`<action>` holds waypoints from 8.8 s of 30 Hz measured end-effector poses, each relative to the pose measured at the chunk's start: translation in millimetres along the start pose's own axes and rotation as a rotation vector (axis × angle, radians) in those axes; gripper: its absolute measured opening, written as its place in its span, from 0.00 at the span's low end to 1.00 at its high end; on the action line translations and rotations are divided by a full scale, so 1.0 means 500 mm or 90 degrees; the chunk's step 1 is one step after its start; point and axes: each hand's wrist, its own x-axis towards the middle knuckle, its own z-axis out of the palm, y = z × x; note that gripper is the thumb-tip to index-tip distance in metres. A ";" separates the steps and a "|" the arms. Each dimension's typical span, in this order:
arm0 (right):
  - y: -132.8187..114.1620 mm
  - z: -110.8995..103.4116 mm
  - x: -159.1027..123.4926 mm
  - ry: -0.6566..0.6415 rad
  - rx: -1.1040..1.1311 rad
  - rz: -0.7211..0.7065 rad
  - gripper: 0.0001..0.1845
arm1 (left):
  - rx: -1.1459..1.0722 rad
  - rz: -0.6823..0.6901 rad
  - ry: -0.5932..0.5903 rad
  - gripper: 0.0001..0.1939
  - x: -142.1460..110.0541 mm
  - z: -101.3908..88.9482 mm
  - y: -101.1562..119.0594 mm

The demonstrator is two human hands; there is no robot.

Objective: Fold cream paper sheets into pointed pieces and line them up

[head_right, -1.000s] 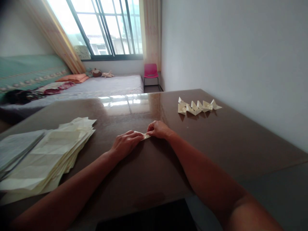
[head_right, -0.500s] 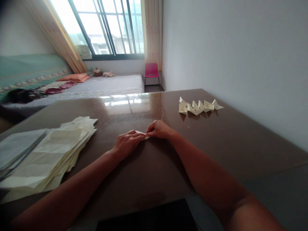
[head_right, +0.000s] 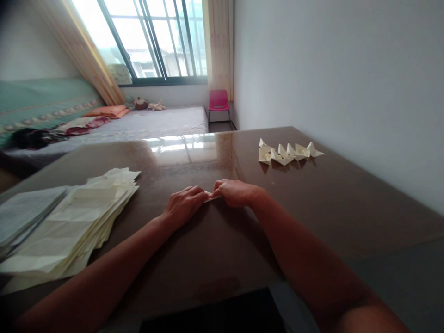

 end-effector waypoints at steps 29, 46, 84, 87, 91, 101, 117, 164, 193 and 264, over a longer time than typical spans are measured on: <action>-0.009 0.030 0.049 0.127 0.046 0.274 0.05 | 0.016 -0.013 -0.035 0.15 0.026 0.009 -0.009; -0.002 0.039 0.045 0.136 0.111 0.218 0.09 | -0.271 -0.122 0.001 0.13 0.041 0.036 -0.047; -0.006 0.003 0.027 -0.021 0.192 0.323 0.18 | -0.116 0.022 0.031 0.15 -0.007 -0.009 -0.012; -0.026 0.002 0.021 -0.098 0.290 0.238 0.16 | -0.099 0.039 0.008 0.16 -0.009 -0.013 -0.003; -0.054 0.005 0.022 -0.164 0.348 0.195 0.15 | -0.084 0.035 0.011 0.16 -0.012 -0.016 0.005; -0.008 0.016 0.036 0.192 0.052 0.244 0.11 | -0.023 -0.035 -0.008 0.23 -0.017 -0.022 0.047; -0.017 0.010 0.029 0.044 0.283 0.171 0.13 | -0.028 0.019 -0.100 0.19 -0.034 -0.058 -0.037; 0.041 0.037 0.035 0.128 0.299 0.154 0.18 | -0.122 -0.181 0.032 0.15 0.031 0.015 -0.015; 0.044 0.052 0.032 0.181 0.104 0.030 0.16 | -0.184 -0.253 0.003 0.14 0.037 0.016 -0.018; -0.006 0.051 0.070 0.203 -0.316 0.028 0.12 | 0.014 -0.119 0.009 0.18 0.026 -0.010 0.001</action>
